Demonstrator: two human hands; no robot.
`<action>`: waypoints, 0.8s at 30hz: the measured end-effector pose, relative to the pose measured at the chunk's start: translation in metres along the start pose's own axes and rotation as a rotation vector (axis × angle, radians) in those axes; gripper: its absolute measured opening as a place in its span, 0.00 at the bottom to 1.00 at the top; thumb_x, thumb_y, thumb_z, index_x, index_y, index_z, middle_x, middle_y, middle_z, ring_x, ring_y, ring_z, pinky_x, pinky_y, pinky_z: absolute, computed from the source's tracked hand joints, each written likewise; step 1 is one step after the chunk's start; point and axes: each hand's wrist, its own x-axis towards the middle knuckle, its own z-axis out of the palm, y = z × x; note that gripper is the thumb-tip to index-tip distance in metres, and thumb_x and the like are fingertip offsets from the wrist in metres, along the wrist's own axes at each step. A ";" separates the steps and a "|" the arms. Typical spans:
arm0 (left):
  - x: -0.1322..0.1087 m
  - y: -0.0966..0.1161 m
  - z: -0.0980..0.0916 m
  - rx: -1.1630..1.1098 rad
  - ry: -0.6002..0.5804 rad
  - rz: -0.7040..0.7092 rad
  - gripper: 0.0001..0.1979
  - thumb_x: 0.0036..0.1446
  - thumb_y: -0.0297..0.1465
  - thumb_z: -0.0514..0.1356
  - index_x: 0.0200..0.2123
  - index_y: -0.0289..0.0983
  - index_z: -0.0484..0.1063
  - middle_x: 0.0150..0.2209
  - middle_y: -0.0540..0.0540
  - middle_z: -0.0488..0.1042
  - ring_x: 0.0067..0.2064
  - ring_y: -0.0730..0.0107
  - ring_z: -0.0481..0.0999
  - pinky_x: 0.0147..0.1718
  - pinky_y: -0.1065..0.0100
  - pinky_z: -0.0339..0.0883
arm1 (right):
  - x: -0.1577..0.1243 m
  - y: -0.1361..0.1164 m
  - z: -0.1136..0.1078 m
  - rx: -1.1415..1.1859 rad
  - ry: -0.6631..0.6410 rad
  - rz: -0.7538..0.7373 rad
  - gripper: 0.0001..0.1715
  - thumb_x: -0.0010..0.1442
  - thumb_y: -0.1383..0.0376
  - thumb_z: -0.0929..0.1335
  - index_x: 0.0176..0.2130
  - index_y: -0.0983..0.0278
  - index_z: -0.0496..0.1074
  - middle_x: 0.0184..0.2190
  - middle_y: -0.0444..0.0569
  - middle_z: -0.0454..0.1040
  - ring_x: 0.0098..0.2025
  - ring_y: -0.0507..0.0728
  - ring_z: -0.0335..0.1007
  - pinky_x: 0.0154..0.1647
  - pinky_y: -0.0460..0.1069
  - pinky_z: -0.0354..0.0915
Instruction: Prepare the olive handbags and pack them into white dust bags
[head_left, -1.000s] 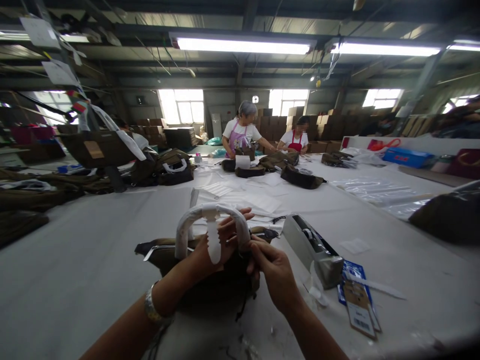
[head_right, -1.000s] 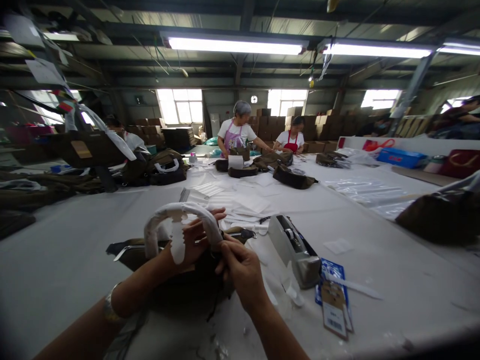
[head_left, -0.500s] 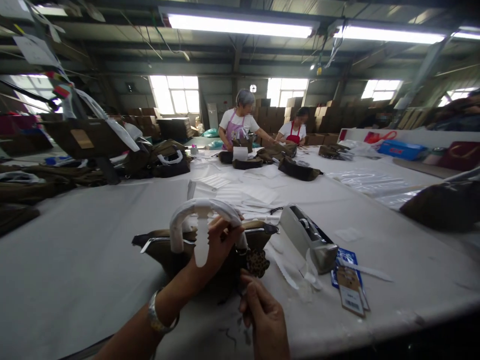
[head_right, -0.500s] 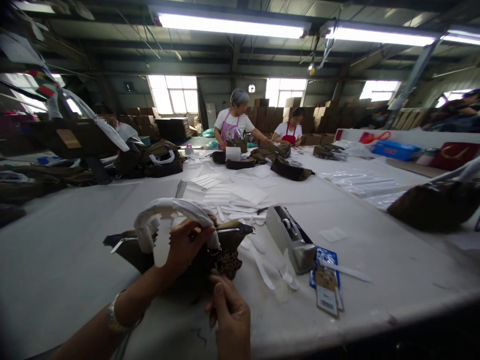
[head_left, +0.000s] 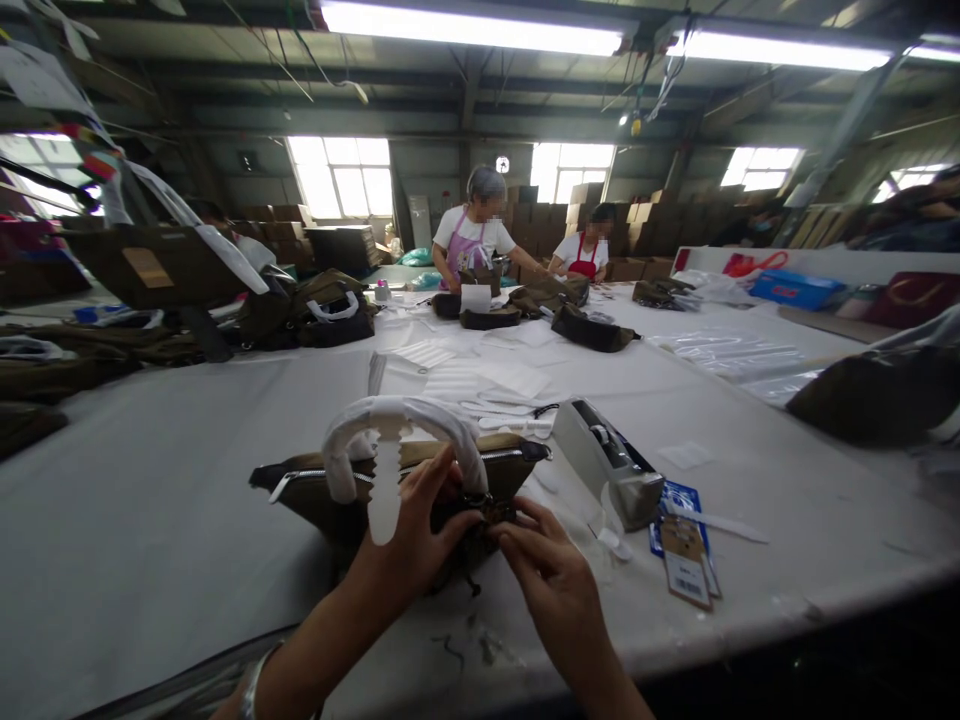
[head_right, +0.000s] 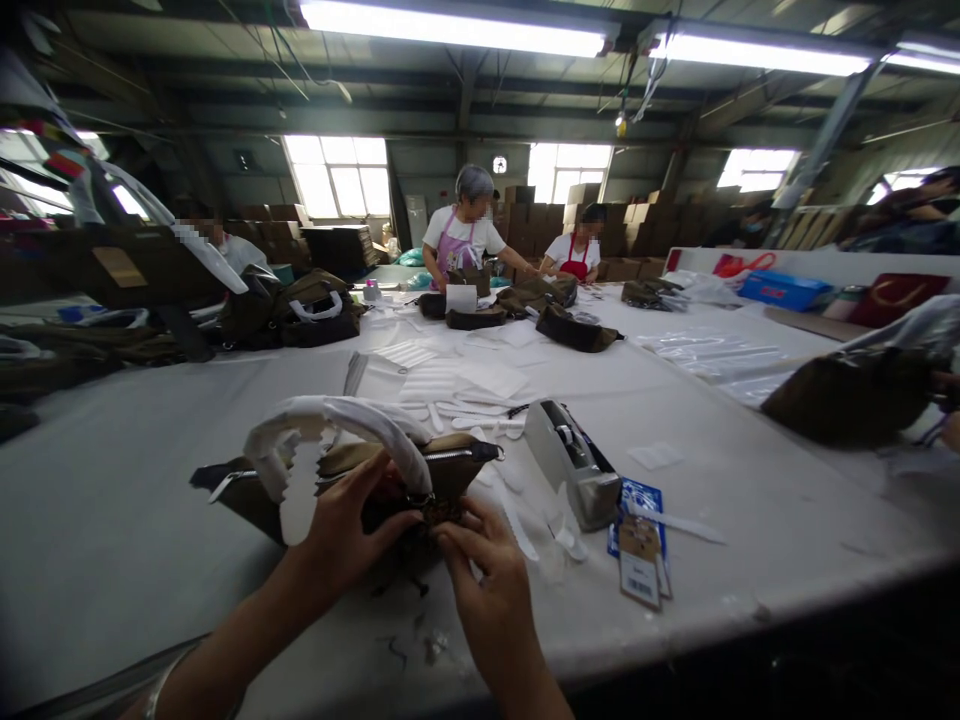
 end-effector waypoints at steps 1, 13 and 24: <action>0.000 -0.002 0.001 -0.013 0.002 0.013 0.32 0.55 0.27 0.67 0.61 0.42 0.61 0.43 0.46 0.76 0.37 0.65 0.77 0.41 0.61 0.77 | -0.002 0.000 0.004 -0.017 0.019 -0.030 0.10 0.66 0.65 0.68 0.41 0.58 0.81 0.49 0.52 0.75 0.44 0.57 0.78 0.46 0.50 0.75; 0.008 0.014 -0.009 -0.428 -0.094 -0.324 0.06 0.60 0.34 0.62 0.39 0.38 0.73 0.39 0.45 0.80 0.41 0.61 0.82 0.43 0.62 0.79 | -0.021 -0.012 0.023 0.343 -0.189 0.176 0.11 0.65 0.62 0.69 0.37 0.61 0.82 0.36 0.50 0.79 0.38 0.56 0.77 0.37 0.47 0.73; -0.003 0.014 -0.007 -0.245 -0.033 -0.221 0.12 0.59 0.33 0.64 0.46 0.37 0.75 0.43 0.43 0.79 0.41 0.61 0.81 0.40 0.64 0.79 | -0.017 -0.002 0.013 0.305 -0.210 0.137 0.10 0.66 0.64 0.68 0.37 0.60 0.81 0.38 0.47 0.78 0.42 0.54 0.74 0.45 0.46 0.67</action>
